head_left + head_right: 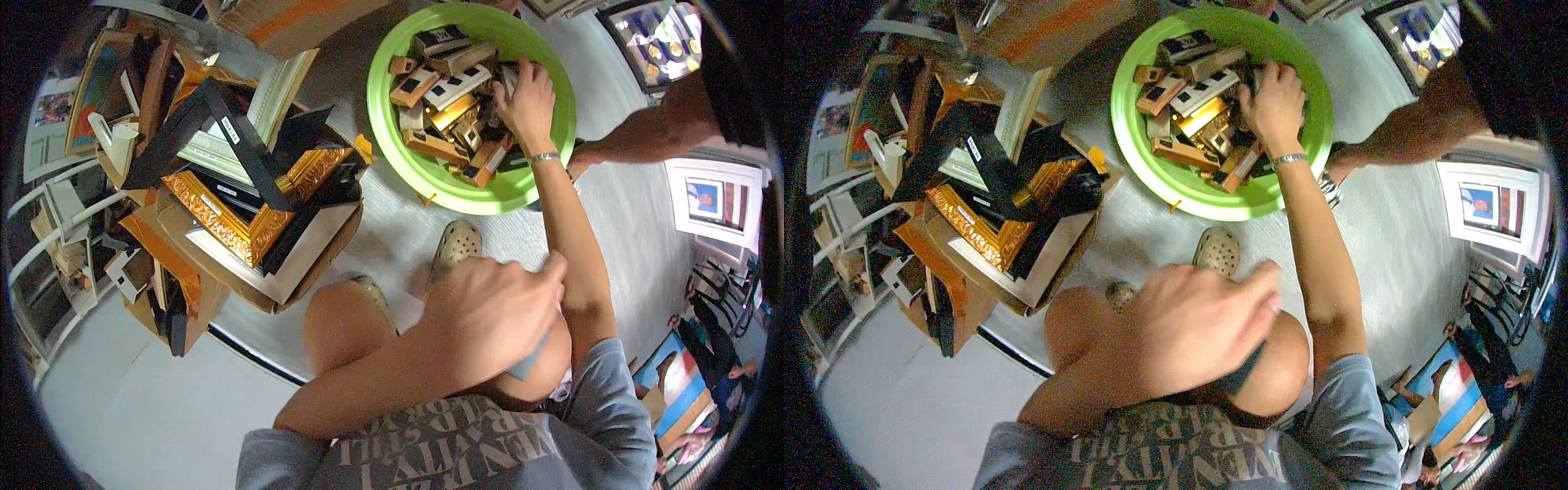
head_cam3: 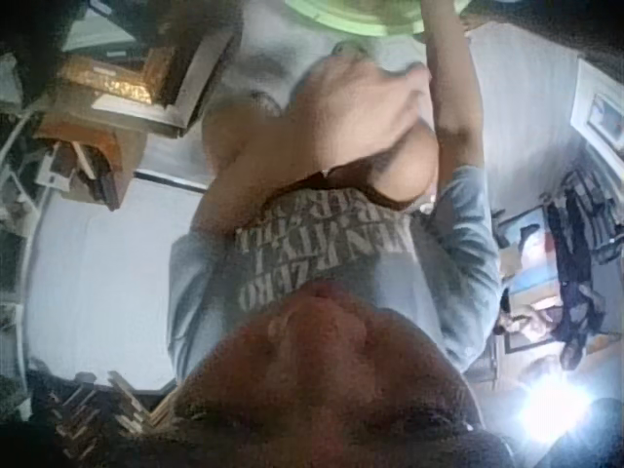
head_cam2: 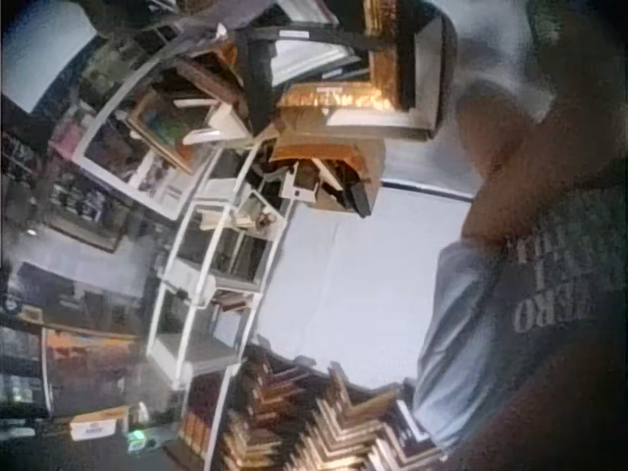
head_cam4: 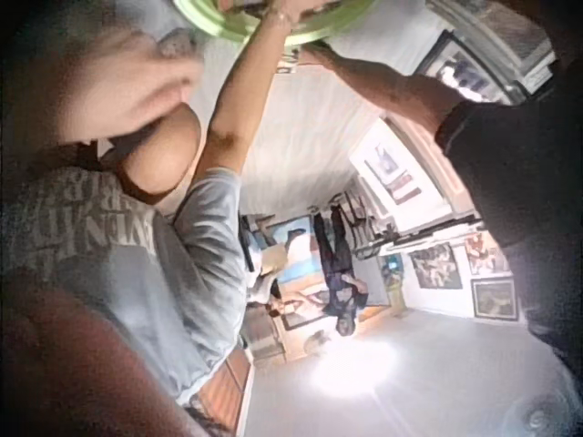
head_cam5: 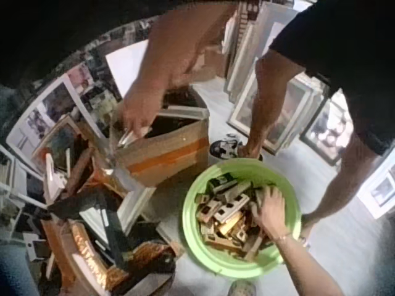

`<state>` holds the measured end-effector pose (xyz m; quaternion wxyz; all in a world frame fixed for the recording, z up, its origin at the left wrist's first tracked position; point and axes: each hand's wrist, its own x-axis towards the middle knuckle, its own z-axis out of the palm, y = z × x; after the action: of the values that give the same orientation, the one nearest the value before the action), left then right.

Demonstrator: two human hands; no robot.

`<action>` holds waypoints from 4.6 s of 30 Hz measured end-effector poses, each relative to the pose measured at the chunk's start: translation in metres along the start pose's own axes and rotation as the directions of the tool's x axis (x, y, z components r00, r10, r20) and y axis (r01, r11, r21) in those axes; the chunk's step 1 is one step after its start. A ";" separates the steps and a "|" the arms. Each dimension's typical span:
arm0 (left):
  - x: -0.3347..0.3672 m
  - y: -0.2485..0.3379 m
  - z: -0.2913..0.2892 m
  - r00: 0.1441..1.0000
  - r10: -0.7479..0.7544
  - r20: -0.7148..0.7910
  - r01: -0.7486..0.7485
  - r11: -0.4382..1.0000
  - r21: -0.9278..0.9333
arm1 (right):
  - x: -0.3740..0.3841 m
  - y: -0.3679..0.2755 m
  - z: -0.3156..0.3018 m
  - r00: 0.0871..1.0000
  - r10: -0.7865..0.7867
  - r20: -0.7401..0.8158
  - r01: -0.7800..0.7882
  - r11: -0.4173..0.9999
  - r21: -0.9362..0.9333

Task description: The person measures a canvas with a tape measure and fits white and black frame strips to its edges. They then walk to a green basin on the floor and sort through various frame corner pieces.

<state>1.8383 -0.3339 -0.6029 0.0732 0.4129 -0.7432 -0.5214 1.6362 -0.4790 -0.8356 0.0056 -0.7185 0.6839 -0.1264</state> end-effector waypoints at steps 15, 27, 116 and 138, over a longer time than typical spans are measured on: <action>0.016 -0.010 0.022 0.989 0.137 0.050 -0.131 0.985 -0.115 | 0.022 0.008 -0.003 0.865 -0.453 0.216 0.483 0.868 -0.117; 0.021 -0.023 0.024 0.983 0.157 -0.096 -0.173 0.969 -0.177 | -0.068 -0.074 0.023 0.768 -0.509 0.389 0.506 0.854 0.118; 0.037 -0.032 0.031 0.998 -0.015 -0.064 -0.045 0.550 -0.834 | -0.045 -0.083 0.034 0.860 -0.438 0.261 0.426 0.899 0.101; 0.051 -0.020 0.057 0.989 0.091 0.119 0.053 0.531 -0.846 | -0.037 0.038 -0.006 0.999 -0.046 0.013 0.047 0.998 -0.042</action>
<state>1.7849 -0.3308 -0.6612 0.2141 0.2779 -0.4056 -0.8441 1.5963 -0.4441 -0.8430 -0.0086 -0.7350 0.6695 -0.1075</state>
